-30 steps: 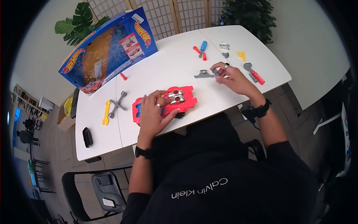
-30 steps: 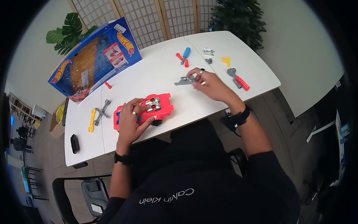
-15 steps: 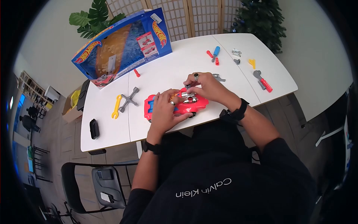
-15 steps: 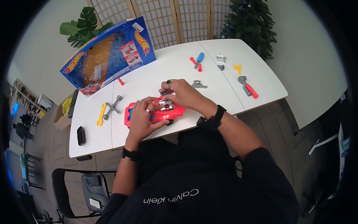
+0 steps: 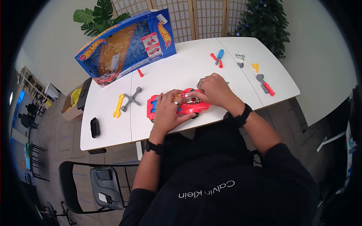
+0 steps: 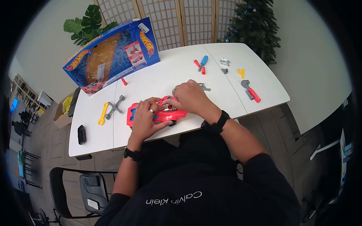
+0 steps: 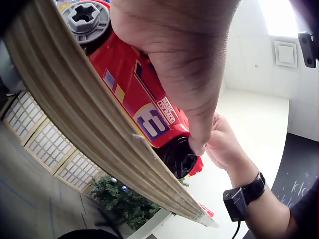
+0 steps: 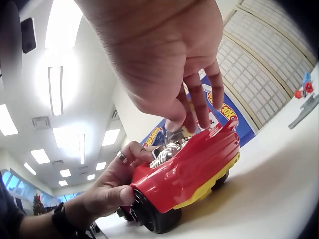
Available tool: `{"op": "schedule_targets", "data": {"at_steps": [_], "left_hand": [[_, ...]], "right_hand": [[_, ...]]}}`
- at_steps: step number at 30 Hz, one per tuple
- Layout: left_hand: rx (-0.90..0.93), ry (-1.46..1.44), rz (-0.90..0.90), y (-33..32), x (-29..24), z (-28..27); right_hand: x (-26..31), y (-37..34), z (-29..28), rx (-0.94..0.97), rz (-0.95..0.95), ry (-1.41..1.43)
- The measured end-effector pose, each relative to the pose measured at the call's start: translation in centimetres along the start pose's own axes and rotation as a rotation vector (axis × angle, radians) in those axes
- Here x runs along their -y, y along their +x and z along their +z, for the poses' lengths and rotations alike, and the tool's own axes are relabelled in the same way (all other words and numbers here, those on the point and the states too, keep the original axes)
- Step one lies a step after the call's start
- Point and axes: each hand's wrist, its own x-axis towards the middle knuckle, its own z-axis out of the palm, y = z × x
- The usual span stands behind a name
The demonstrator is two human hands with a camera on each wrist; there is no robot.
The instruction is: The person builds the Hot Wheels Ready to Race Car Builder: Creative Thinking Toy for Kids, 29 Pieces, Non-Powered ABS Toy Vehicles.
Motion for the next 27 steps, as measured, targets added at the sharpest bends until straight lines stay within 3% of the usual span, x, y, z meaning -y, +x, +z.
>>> {"op": "schedule_targets", "data": {"at_steps": [2, 3, 5, 6, 8, 9, 11, 15, 17, 18, 20, 24, 26, 27], "left_hand": [[-0.050, 0.020, 0.040, 0.1, -0.3, -0.1], [-0.052, 0.022, 0.039, 0.1, -0.3, -0.2], [-0.055, 0.007, 0.035, 0.1, -0.3, -0.1], [-0.055, 0.009, 0.036, 0.1, -0.3, -0.1], [-0.035, -0.010, 0.038, 0.1, -0.2, -0.1], [-0.036, -0.008, 0.039, 0.2, -0.2, -0.1], [-0.034, -0.017, 0.032, 0.2, -0.2, -0.1], [0.004, -0.014, -0.003, 0.0, -0.1, 0.1], [0.026, -0.040, 0.037, 0.2, -0.4, 0.3], [0.026, -0.039, 0.036, 0.1, -0.6, 0.4], [-0.005, -0.025, 0.018, 0.2, -0.6, 0.4], [0.004, -0.021, 0.004, 0.1, -0.4, 0.6], [-0.004, -0.029, 0.006, 0.2, -0.3, 0.6], [-0.003, -0.029, 0.009, 0.2, -0.2, 0.6]], "right_hand": [[0.5, 0.0, 0.0, -0.194, 0.040, 0.186], [0.0, 0.3, 1.2, -0.196, 0.037, 0.186], [0.0, 1.1, 2.8, -0.508, -0.236, 0.283], [-0.6, 1.0, 3.2, -0.509, -0.236, 0.283], [1.1, 1.2, -1.0, 0.226, 0.174, -0.157], [0.7, 0.9, -0.4, 0.224, 0.173, -0.158], [-0.7, 0.4, 1.8, -0.289, -0.075, 0.210], [-0.9, 0.5, 2.5, -0.230, -0.174, 0.240], [0.9, 0.7, 0.8, -0.070, 0.011, -0.032], [0.7, 0.7, 1.3, -0.070, 0.010, -0.030], [-0.4, 0.8, 2.4, -0.234, -0.112, 0.246], [-1.3, 0.6, 2.8, -0.145, -0.146, 0.218], [0.0, 0.6, 1.6, 0.001, 0.074, -0.020], [0.2, 0.3, 1.5, -0.002, 0.077, -0.020]]}}
